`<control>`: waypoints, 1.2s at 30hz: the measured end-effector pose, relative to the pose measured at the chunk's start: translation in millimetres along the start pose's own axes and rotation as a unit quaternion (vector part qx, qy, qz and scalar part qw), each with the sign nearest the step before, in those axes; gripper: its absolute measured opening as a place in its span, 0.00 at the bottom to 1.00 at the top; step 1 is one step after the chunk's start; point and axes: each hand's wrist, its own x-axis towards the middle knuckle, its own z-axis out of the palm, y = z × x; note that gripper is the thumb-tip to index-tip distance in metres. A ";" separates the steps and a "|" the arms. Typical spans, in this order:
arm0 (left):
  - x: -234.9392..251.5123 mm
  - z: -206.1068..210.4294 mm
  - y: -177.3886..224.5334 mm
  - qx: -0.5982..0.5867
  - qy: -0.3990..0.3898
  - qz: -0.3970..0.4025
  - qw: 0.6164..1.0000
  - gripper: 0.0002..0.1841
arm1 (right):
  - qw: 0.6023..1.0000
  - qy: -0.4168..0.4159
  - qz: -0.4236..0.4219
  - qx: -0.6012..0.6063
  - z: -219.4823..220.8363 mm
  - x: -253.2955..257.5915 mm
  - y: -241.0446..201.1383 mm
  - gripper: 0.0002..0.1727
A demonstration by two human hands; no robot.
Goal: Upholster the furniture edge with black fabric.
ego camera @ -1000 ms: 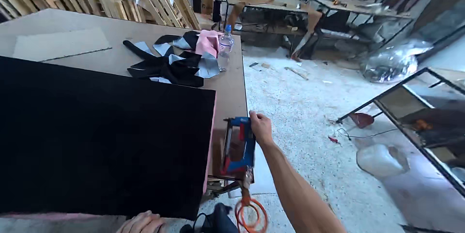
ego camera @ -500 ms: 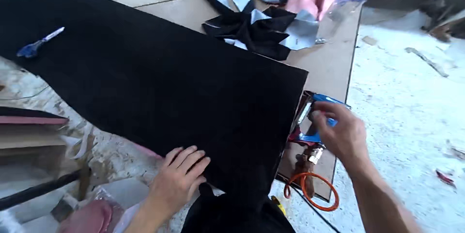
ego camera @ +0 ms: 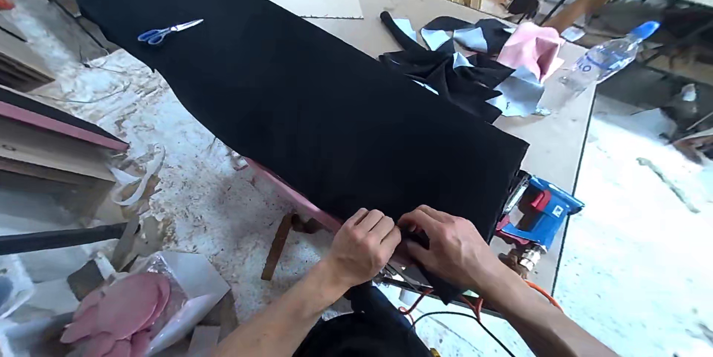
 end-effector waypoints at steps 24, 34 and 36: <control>25.5 -7.3 37.6 -0.100 -0.173 0.119 0.973 0.09 | 0.982 -0.122 0.053 0.132 -37.4 -69.7 52.3 0.16; 30.6 -2.3 46.5 -0.059 -0.066 0.157 0.984 0.08 | 0.964 0.220 -0.100 -0.108 30.1 -80.8 46.8 0.08; 34.3 1.4 50.2 -0.054 -0.088 0.133 0.986 0.09 | 0.962 0.248 -0.002 -0.115 36.9 -85.2 33.5 0.07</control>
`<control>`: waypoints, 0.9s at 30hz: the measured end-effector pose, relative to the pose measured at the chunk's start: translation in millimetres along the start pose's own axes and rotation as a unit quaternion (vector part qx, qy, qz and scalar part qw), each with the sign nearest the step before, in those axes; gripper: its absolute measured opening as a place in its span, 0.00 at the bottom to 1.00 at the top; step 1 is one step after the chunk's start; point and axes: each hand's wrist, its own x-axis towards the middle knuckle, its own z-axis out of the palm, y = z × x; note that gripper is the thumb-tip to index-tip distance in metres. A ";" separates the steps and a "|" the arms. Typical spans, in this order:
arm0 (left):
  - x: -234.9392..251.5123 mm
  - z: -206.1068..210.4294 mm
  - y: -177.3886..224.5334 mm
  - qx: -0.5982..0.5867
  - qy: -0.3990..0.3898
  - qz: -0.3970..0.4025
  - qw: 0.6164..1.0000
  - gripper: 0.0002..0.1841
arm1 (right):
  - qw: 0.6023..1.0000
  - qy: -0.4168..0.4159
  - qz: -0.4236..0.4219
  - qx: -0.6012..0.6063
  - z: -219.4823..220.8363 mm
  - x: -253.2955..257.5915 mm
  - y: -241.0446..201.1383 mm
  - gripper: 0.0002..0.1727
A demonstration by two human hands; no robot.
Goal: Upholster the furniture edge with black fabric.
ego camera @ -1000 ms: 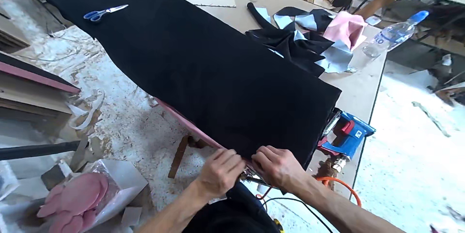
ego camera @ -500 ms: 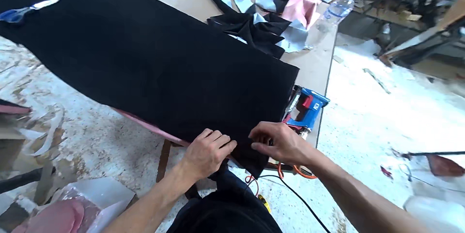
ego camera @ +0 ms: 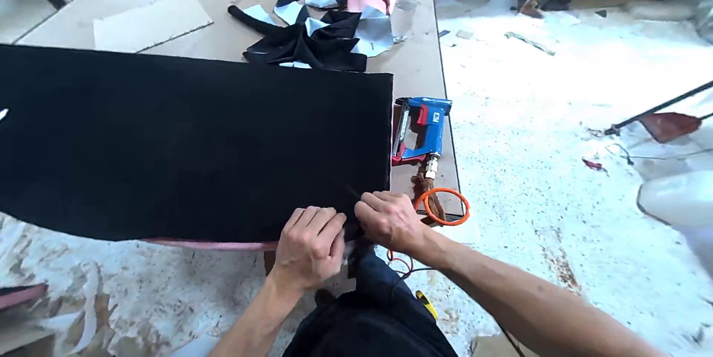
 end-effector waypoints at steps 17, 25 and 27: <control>11.2 11.2 6.5 0.017 -0.026 0.028 0.999 0.07 | 0.881 -0.217 0.398 0.137 52.7 -17.6 -60.4 0.23; 3.1 14.4 8.7 0.023 0.016 0.034 0.999 0.06 | 0.902 -0.171 0.394 0.046 64.0 -25.7 -69.5 0.20; 3.2 13.8 10.2 0.035 0.022 0.037 0.998 0.06 | 0.881 -0.233 0.402 0.083 58.3 -9.0 -64.0 0.19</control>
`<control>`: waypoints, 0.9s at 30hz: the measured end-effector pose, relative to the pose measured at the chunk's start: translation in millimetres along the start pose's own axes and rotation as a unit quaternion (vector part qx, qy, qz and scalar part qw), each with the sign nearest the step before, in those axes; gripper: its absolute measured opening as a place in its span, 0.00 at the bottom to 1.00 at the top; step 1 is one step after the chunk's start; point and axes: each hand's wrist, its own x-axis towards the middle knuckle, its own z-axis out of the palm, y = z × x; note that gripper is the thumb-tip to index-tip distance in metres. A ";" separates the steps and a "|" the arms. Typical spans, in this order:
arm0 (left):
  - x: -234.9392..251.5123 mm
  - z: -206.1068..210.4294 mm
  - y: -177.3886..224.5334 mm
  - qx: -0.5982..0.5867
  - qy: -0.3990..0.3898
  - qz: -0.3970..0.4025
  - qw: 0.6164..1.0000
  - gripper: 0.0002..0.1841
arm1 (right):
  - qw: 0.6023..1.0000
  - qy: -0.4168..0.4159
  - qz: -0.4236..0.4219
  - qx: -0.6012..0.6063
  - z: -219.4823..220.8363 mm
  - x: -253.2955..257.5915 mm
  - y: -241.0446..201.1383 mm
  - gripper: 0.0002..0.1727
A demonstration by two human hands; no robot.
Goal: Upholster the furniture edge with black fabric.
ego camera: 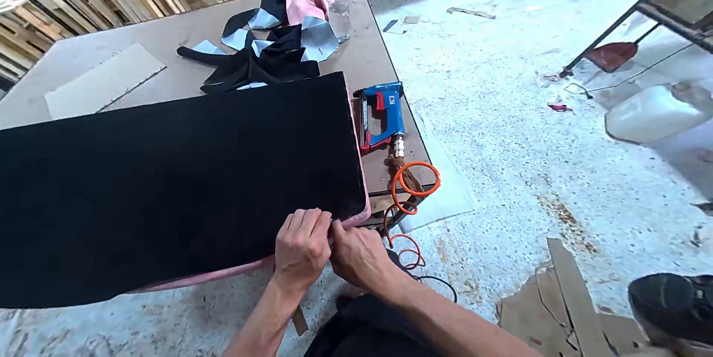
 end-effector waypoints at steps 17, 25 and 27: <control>-14.3 3.1 -14.7 -0.008 -0.023 -0.007 1.000 0.13 | 0.861 0.281 -0.413 -0.094 -66.6 -2.5 63.8 0.09; -22.5 26.0 -38.1 -0.056 0.025 0.102 0.993 0.10 | 0.831 0.288 -0.470 -0.074 -55.6 -4.7 76.7 0.08; -22.0 33.0 -40.5 -0.063 0.026 0.109 0.992 0.09 | 0.835 0.274 -0.472 -0.069 -56.8 -3.2 77.6 0.08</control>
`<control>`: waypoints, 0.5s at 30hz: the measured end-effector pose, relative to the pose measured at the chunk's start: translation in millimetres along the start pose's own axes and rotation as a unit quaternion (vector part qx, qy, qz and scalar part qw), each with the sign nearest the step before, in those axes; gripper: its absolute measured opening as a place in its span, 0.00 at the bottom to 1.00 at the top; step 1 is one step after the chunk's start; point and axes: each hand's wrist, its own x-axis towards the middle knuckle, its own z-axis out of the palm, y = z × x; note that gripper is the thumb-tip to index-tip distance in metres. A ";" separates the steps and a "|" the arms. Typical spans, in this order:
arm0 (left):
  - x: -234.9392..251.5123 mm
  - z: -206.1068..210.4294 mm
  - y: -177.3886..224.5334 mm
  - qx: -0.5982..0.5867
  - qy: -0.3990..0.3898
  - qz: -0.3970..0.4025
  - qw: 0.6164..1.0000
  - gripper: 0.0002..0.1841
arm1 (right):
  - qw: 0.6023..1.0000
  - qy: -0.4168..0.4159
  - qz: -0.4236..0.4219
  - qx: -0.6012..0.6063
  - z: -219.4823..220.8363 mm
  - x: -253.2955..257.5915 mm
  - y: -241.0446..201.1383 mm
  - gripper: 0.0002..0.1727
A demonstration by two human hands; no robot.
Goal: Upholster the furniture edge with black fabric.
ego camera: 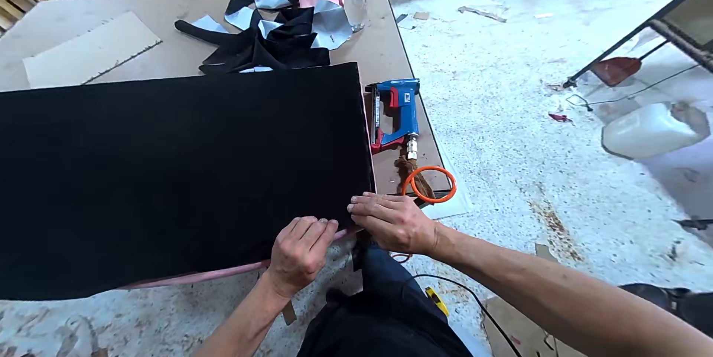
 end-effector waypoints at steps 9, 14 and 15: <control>-2.9 22.1 -12.3 -0.035 -0.046 0.004 0.998 0.13 | 0.995 -0.075 0.066 0.027 -9.8 3.6 -8.9 0.08; 3.3 20.9 -8.8 -0.069 -0.080 0.003 0.994 0.13 | 0.967 -0.112 0.219 0.062 -33.7 11.2 -15.5 0.13; 5.4 21.3 -8.8 -0.076 -0.083 -0.001 0.994 0.12 | 0.952 -0.086 0.292 0.045 -46.9 16.2 0.5 0.15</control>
